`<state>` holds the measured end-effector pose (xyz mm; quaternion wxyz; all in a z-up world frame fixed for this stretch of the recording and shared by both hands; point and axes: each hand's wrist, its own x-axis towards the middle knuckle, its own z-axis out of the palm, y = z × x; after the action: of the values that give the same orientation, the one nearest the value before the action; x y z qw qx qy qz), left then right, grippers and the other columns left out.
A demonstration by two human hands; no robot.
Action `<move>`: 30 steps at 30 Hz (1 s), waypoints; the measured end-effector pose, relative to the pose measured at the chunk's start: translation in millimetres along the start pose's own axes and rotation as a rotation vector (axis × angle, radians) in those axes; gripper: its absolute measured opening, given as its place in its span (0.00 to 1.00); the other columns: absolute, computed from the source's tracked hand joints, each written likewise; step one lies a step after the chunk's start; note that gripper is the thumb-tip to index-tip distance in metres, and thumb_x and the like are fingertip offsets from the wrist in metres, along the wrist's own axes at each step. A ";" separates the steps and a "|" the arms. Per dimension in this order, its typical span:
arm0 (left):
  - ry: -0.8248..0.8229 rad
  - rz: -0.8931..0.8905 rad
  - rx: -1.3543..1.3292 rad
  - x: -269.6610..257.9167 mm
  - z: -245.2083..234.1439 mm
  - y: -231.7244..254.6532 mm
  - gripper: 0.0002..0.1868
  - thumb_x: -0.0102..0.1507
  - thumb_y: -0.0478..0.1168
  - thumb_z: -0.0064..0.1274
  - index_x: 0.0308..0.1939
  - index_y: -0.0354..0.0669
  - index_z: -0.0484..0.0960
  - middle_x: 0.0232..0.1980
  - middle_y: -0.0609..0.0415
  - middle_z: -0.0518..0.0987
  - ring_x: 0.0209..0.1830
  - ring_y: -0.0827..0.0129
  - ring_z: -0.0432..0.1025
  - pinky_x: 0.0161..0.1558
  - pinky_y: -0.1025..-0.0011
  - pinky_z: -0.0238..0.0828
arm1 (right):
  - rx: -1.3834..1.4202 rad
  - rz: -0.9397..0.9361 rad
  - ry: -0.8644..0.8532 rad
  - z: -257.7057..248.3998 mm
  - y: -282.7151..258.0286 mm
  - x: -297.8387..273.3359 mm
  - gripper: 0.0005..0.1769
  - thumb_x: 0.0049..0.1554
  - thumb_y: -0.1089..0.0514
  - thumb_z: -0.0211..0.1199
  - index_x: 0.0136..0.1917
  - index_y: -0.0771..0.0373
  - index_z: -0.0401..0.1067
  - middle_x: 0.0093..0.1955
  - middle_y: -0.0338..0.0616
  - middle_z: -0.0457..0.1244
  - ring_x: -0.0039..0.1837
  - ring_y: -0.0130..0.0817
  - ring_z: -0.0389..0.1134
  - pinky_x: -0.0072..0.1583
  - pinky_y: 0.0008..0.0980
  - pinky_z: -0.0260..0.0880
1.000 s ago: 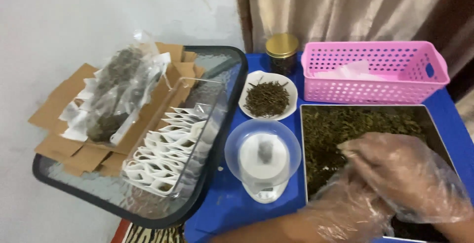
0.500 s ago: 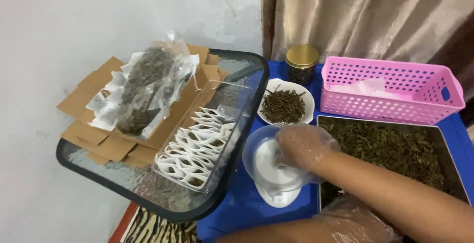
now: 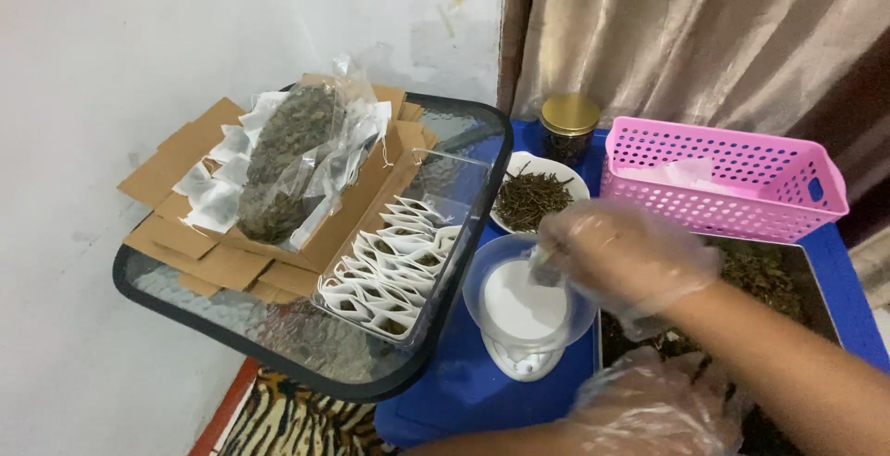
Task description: Manually filling small white tea bags with dried tea leaves from a tray and organizing them.
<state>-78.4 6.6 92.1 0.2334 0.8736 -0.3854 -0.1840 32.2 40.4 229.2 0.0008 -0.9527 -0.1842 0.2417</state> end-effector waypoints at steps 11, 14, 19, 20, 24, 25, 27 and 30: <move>0.855 -0.620 -0.697 -202.1 -50.3 -82.4 0.25 0.48 0.51 0.73 0.50 0.60 0.92 0.51 0.66 0.90 0.49 0.82 0.85 0.53 0.80 0.84 | 0.311 -0.640 0.850 -33.6 -13.6 6.6 0.15 0.70 0.72 0.51 0.45 0.62 0.74 0.37 0.40 0.75 0.36 0.25 0.79 0.29 0.16 0.80; 1.332 -0.291 0.637 -216.8 -54.6 -96.0 0.33 0.68 0.66 0.45 0.70 0.53 0.68 0.74 0.52 0.67 0.78 0.47 0.67 0.71 0.41 0.68 | 1.204 -0.200 0.331 -43.8 -59.0 -2.5 0.17 0.67 0.57 0.59 0.35 0.60 0.75 0.38 0.41 0.73 0.41 0.26 0.76 0.48 0.19 0.78; 1.063 -0.668 0.646 -215.1 -55.5 -122.4 0.48 0.59 0.79 0.38 0.76 0.60 0.56 0.79 0.45 0.54 0.82 0.45 0.49 0.76 0.35 0.45 | 1.633 -1.421 -1.464 22.9 -1.1 176.3 0.19 0.69 0.59 0.57 0.70 0.68 0.62 0.61 0.55 0.62 0.49 0.40 0.73 0.47 0.31 0.81; 1.110 -0.557 0.633 -215.1 -50.4 -127.1 0.45 0.63 0.74 0.43 0.77 0.63 0.49 0.83 0.44 0.51 0.85 0.43 0.46 0.77 0.32 0.46 | 1.540 -1.207 -1.901 19.9 -3.4 169.6 0.28 0.68 0.55 0.60 0.76 0.64 0.56 0.70 0.59 0.58 0.52 0.50 0.74 0.47 0.42 0.83; 1.150 -0.512 0.585 -212.1 -46.9 -134.5 0.40 0.64 0.71 0.46 0.73 0.57 0.59 0.78 0.42 0.59 0.79 0.38 0.56 0.73 0.36 0.53 | 1.494 -1.506 -0.836 30.5 -11.3 166.4 0.23 0.66 0.51 0.62 0.66 0.69 0.69 0.63 0.49 0.64 0.65 0.41 0.68 0.66 0.33 0.72; 1.156 -0.537 0.541 -213.2 -49.5 -130.9 0.42 0.63 0.71 0.45 0.74 0.56 0.60 0.78 0.42 0.60 0.79 0.41 0.57 0.73 0.39 0.55 | 1.057 -0.985 -0.291 19.1 -23.7 136.8 0.11 0.63 0.53 0.58 0.57 0.58 0.74 0.53 0.39 0.68 0.57 0.33 0.71 0.59 0.30 0.72; 1.166 -0.561 0.494 -213.2 -49.6 -131.5 0.43 0.63 0.71 0.44 0.76 0.54 0.61 0.77 0.42 0.61 0.78 0.43 0.57 0.72 0.42 0.57 | 0.569 -0.438 0.179 9.8 -26.0 125.7 0.12 0.60 0.56 0.54 0.47 0.47 0.79 0.43 0.29 0.71 0.48 0.25 0.73 0.52 0.27 0.71; 1.281 -0.360 0.493 -214.2 -46.6 -135.5 0.40 0.66 0.66 0.50 0.76 0.57 0.57 0.79 0.44 0.58 0.80 0.44 0.59 0.77 0.38 0.56 | 0.687 -1.857 0.045 6.4 -26.1 132.2 0.49 0.48 0.22 0.68 0.71 0.50 0.62 0.60 0.36 0.60 0.58 0.28 0.64 0.61 0.29 0.67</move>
<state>-111.4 262.1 86.4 0.1756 0.8874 -0.0524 0.4230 127.9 110.6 165.1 0.4697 -0.3824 -0.7780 0.1671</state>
